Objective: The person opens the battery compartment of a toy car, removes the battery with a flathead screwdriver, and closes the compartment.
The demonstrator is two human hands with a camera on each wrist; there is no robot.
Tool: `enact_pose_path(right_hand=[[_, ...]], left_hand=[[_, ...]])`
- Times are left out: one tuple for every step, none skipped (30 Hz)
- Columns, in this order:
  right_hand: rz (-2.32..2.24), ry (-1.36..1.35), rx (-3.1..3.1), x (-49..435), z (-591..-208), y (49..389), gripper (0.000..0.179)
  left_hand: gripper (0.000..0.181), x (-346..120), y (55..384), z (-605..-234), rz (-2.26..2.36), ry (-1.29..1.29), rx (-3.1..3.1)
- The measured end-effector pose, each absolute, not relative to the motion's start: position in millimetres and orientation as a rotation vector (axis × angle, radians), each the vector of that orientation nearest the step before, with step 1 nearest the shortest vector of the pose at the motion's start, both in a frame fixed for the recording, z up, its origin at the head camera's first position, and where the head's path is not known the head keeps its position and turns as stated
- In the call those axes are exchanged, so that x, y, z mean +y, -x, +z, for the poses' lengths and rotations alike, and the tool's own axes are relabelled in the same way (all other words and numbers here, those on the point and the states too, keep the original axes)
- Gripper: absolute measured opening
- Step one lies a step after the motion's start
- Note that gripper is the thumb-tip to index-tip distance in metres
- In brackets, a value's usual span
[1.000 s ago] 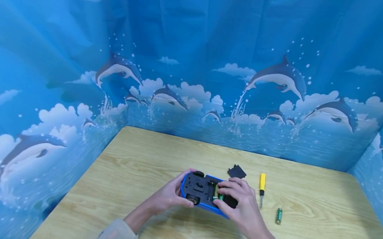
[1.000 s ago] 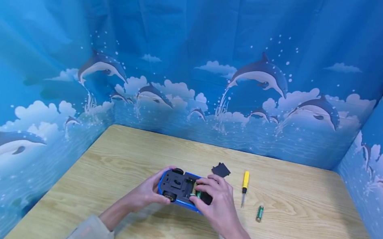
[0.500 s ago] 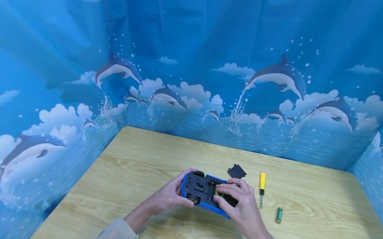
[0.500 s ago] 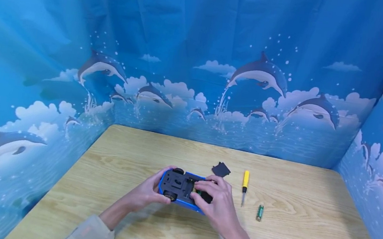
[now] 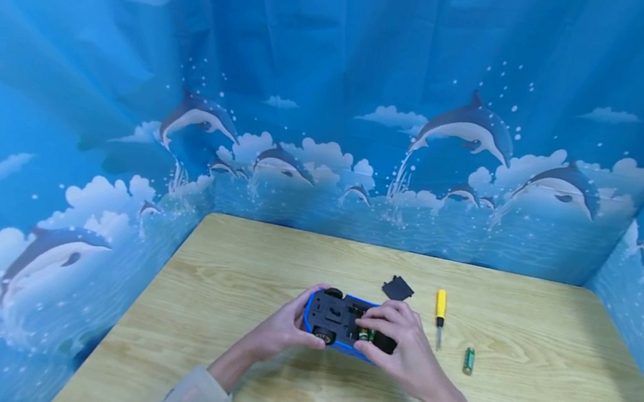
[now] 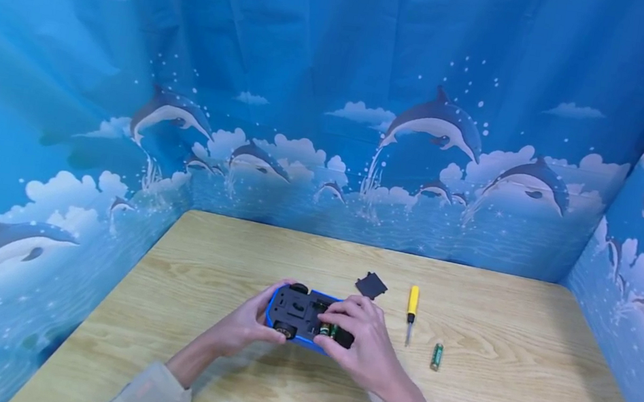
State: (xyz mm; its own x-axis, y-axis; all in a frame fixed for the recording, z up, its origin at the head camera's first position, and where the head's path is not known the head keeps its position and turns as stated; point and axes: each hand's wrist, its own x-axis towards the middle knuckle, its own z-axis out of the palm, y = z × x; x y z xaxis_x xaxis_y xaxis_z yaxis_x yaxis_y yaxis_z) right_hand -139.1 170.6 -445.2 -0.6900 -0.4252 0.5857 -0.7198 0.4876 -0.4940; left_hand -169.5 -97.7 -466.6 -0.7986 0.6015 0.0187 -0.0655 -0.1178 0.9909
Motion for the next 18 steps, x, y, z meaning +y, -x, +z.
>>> enact_pose_path(right_hand=[[1.053, -0.976, -2.356, 172.0, -444.9, 139.4, 0.03], [1.06, -0.998, -2.362, 173.4, -444.7, 139.8, 0.03], [1.065, -1.019, -2.368, 174.9, -444.3, 140.2, 0.03], [1.065, -1.034, -2.38, 176.4, -444.0, 140.6, 0.031], [1.065, -1.051, -2.39, 177.8, -443.7, 140.8, 0.031], [1.066, -1.066, -2.4, 179.1, -443.4, 141.0, 0.031], [1.066, -1.079, -2.408, 180.0, -443.1, 141.2, 0.032], [1.068, -1.091, -2.418, 180.9, -442.9, 141.3, 0.032], [1.071, -1.102, -2.426, 181.5, -442.7, 141.3, 0.032], [1.077, -1.113, -2.429, 182.1, -442.7, 141.4, 0.031], [1.089, -1.124, -2.427, 182.4, -442.6, 141.4, 0.031], [1.098, -1.134, -2.422, 182.7, -442.5, 141.5, 0.031], [1.108, -1.141, -2.417, 183.0, -442.6, 141.6, 0.031], [1.115, -1.147, -2.409, 183.2, -442.8, 141.7, 0.03], [1.116, -1.153, -2.393, 183.0, -443.3, 142.2, 0.031], [1.115, -1.156, -2.37, 182.3, -443.9, 142.7, 0.031], [1.117, -1.151, -2.352, 181.6, -444.7, 143.3, 0.03], [1.116, -1.141, -2.334, 180.7, -445.7, 143.8, 0.03]], left_hand=[[0.099, -98.0, 169.4, -466.5, 1.966, -0.591, 1.709], [0.099, -98.3, 169.5, -466.8, 1.966, -0.59, 1.709], [0.099, -98.6, 169.5, -466.8, 1.964, -0.588, 1.71], [0.099, -98.8, 169.6, -466.8, 1.963, -0.586, 1.709], [0.099, -99.1, 169.6, -466.6, 1.963, -0.584, 1.708], [0.098, -99.3, 169.7, -466.7, 1.963, -0.581, 1.708], [0.098, -99.6, 169.9, -466.8, 1.963, -0.58, 1.707], [0.098, -99.7, 170.0, -466.8, 1.964, -0.578, 1.707], [0.098, -99.7, 169.8, -466.4, 1.964, -0.576, 1.707], [0.098, -99.8, 169.7, -466.4, 1.965, -0.575, 1.708], [0.098, -99.9, 169.6, -466.2, 1.966, -0.574, 1.71], [0.098, -100.0, 169.3, -466.1, 1.966, -0.572, 1.713], [0.098, -100.0, 169.0, -465.9, 1.966, -0.571, 1.715], [0.098, -100.0, 168.7, -465.7, 1.967, -0.569, 1.718], [0.098, -100.1, 168.3, -465.5, 1.966, -0.571, 1.72], [0.098, -100.2, 168.2, -465.6, 1.965, -0.572, 1.723], [0.098, -100.3, 168.1, -465.5, 1.965, -0.573, 1.724], [0.098, -100.4, 168.0, -465.7, 1.966, -0.573, 1.724]])
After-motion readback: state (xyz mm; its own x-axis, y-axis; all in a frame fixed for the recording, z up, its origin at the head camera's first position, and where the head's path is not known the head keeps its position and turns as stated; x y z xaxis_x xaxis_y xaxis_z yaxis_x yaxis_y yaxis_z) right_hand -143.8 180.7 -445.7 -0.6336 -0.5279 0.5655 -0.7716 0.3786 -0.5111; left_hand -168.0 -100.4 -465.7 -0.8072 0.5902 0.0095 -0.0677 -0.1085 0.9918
